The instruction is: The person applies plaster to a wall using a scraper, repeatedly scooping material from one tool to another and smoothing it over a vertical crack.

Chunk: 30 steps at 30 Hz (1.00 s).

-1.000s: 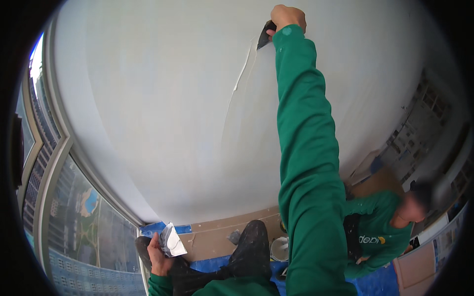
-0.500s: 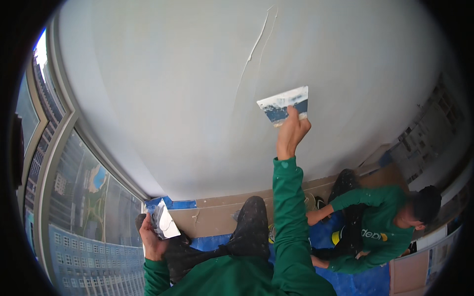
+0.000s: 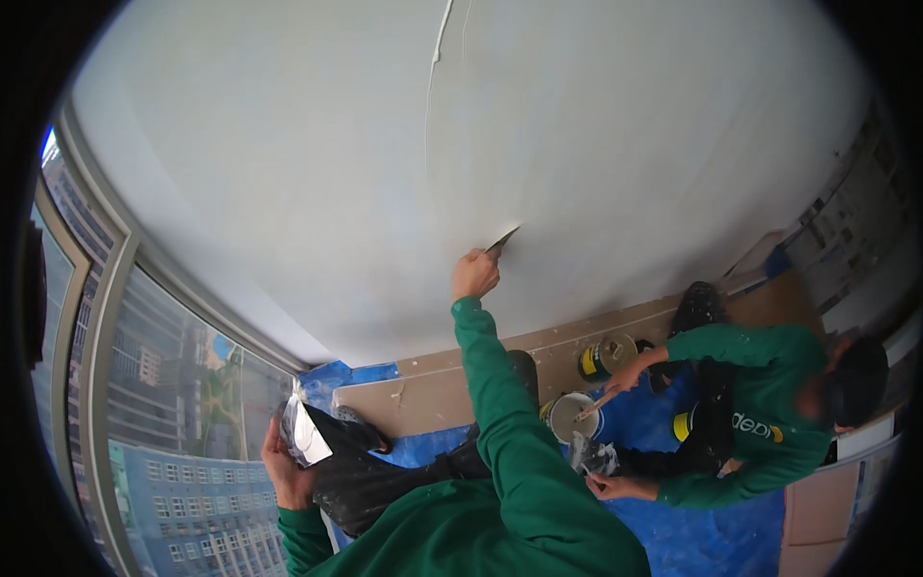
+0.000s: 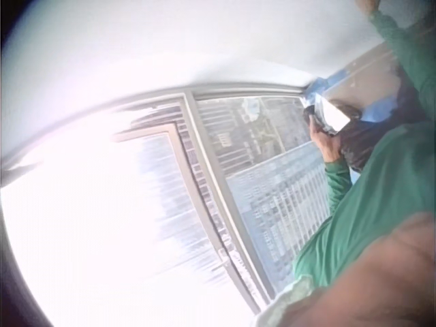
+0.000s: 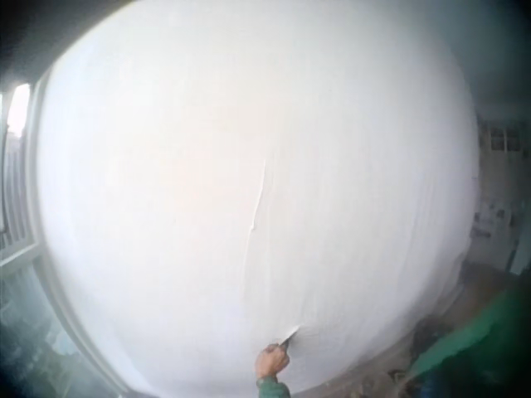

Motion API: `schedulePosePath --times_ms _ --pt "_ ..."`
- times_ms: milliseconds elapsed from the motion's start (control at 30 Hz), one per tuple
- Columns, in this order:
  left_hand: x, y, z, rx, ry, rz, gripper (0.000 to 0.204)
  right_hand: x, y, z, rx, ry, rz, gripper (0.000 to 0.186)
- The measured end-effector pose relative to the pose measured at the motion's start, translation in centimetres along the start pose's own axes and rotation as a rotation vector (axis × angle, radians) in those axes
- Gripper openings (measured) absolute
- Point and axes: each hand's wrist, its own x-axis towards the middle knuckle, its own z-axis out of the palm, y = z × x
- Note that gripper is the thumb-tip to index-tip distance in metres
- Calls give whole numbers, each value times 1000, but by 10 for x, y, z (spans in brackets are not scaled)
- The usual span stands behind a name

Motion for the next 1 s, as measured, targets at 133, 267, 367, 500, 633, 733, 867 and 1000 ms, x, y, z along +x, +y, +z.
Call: schedulePosePath --times_ms 133,267,367,500,633,733,867,1000 --pt "-1 -6 -5 -3 -5 -40 41 -52 6 -5 112 -226 -51 27" --pt "2 -6 5 4 -5 -55 40 -46 112 -17 720 -203 459 22" --pt "6 -4 0 -1 4 -27 40 -11 128 -33 797 -343 926 31" --pt "16 -6 10 9 -73 -80 39 27 138 -13 869 -326 886 29" --pt "14 -8 16 -13 -46 -77 39 43 59 -31 956 -268 653 28" --pt "24 -15 9 -6 -73 -129 40 71 -20 -60 951 -222 573 25" --pt "41 -22 6 -10 -84 -179 40 107 -130 -110 998 -304 383 22" --pt "50 -25 18 -9 -141 -199 42 143 -211 -137 915 -293 262 24"
